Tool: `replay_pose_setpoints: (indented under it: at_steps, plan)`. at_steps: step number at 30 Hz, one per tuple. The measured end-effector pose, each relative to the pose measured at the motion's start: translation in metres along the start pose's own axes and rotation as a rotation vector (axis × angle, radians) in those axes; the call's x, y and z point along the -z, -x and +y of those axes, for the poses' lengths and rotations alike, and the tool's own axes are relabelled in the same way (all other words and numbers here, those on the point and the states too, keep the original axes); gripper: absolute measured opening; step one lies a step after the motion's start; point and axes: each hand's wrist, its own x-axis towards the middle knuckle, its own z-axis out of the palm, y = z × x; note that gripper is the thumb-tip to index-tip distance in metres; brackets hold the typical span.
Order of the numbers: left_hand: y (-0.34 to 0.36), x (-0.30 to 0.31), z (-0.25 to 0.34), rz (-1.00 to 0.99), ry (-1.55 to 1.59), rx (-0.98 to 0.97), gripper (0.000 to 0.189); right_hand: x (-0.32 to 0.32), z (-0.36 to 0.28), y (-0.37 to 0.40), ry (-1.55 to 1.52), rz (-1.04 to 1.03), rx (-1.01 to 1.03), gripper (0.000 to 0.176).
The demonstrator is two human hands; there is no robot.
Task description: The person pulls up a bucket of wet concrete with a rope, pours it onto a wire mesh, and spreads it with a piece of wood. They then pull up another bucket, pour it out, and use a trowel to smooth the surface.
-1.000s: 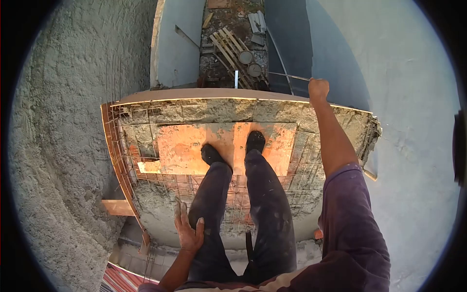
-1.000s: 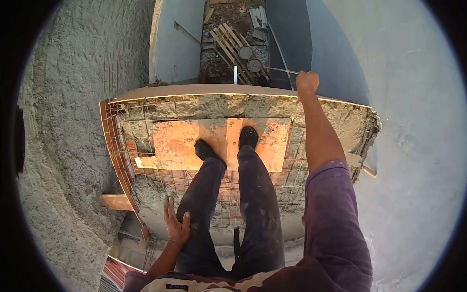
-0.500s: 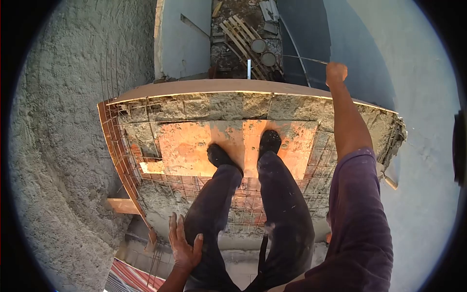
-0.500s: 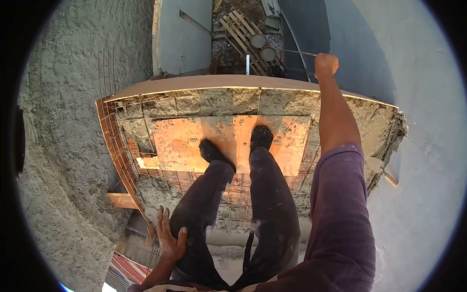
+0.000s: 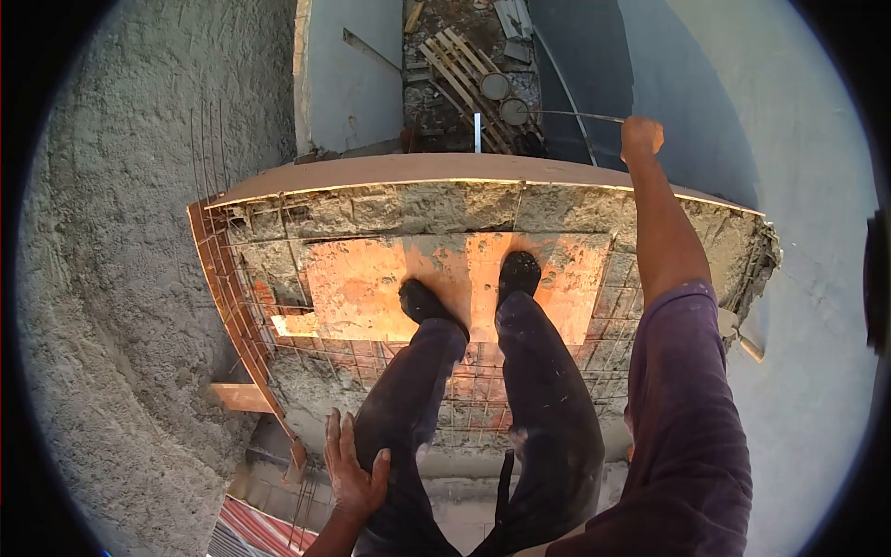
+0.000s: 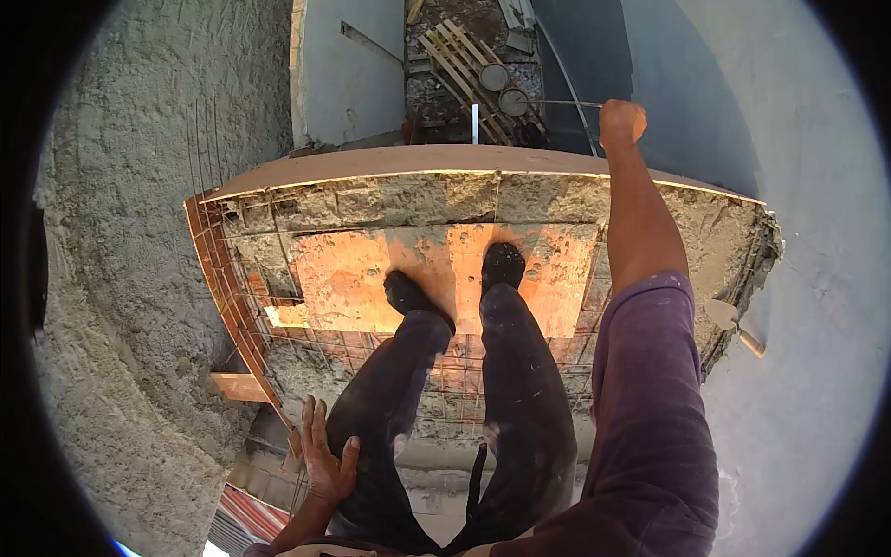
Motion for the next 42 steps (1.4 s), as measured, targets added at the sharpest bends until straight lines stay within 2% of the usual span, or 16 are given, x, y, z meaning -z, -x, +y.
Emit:
replay_pose_setpoints:
  at_steps: [3, 6, 12, 15, 18, 20, 22, 24, 27, 29, 31, 33, 37, 39, 40, 42]
  plan:
    - [-0.002, 0.002, -0.001, -0.007, -0.011, -0.009, 0.080, -0.011, 0.008, -0.008, 0.100, -0.037, 0.091, 0.031]
    - [-0.004, 0.005, 0.002, -0.011, -0.051, -0.013, 0.080, -0.011, 0.001, 0.001, -0.050, -0.017, 0.033, 0.032]
    - [-0.007, 0.004, -0.004, 0.015, -0.057, -0.061, 0.081, -0.008, -0.012, -0.001, -0.033, 0.015, 0.019, 0.033]
    - [-0.008, 0.006, -0.004, 0.007, -0.063, -0.056, 0.081, 0.000, -0.022, 0.008, -0.233, 0.037, -0.122, 0.031]
    - [-0.009, 0.007, -0.001, -0.020, -0.076, -0.029, 0.081, 0.008, -0.016, 0.016, -0.243, 0.068, -0.075, 0.023]
    - [-0.007, 0.005, -0.003, -0.033, -0.074, -0.011, 0.083, -0.003, 0.024, -0.020, 0.033, 0.076, 0.303, 0.017]
    - [-0.006, 0.002, -0.002, -0.043, -0.079, -0.008, 0.084, 0.020, 0.013, -0.010, 0.038, 0.063, 0.431, 0.017]
    - [-0.004, 0.002, 0.000, -0.058, -0.105, -0.014, 0.087, 0.067, -0.015, 0.068, -0.233, 0.011, 0.301, 0.023]
    - [-0.002, 0.000, 0.004, -0.061, -0.113, -0.023, 0.091, 0.110, -0.034, 0.102, -0.297, -0.190, 0.345, 0.025]
    - [-0.002, 0.000, 0.005, -0.070, -0.125, -0.016, 0.092, 0.104, -0.023, 0.101, -0.307, -0.260, 0.206, 0.025]
    - [0.002, -0.002, 0.003, -0.078, -0.127, 0.005, 0.092, 0.077, 0.008, 0.103, -0.213, -0.173, 0.391, 0.035]
    - [0.003, -0.005, -0.003, -0.093, -0.123, 0.010, 0.092, 0.104, 0.015, 0.144, -0.301, -0.320, 0.289, 0.031]
    - [0.009, -0.007, -0.003, -0.101, -0.132, 0.010, 0.088, 0.155, 0.028, 0.172, -0.238, -0.335, 0.347, 0.019]
    - [0.012, -0.008, -0.002, -0.104, -0.110, 0.011, 0.087, 0.215, 0.006, 0.192, -0.182, -0.337, 0.484, 0.017]
    - [0.012, -0.011, -0.003, -0.084, -0.104, -0.004, 0.086, 0.259, -0.019, 0.216, -0.139, -0.414, 0.464, 0.016]
    - [0.017, -0.015, -0.007, -0.047, -0.096, -0.028, 0.085, 0.347, -0.067, 0.292, -0.261, -0.317, 0.601, 0.030]
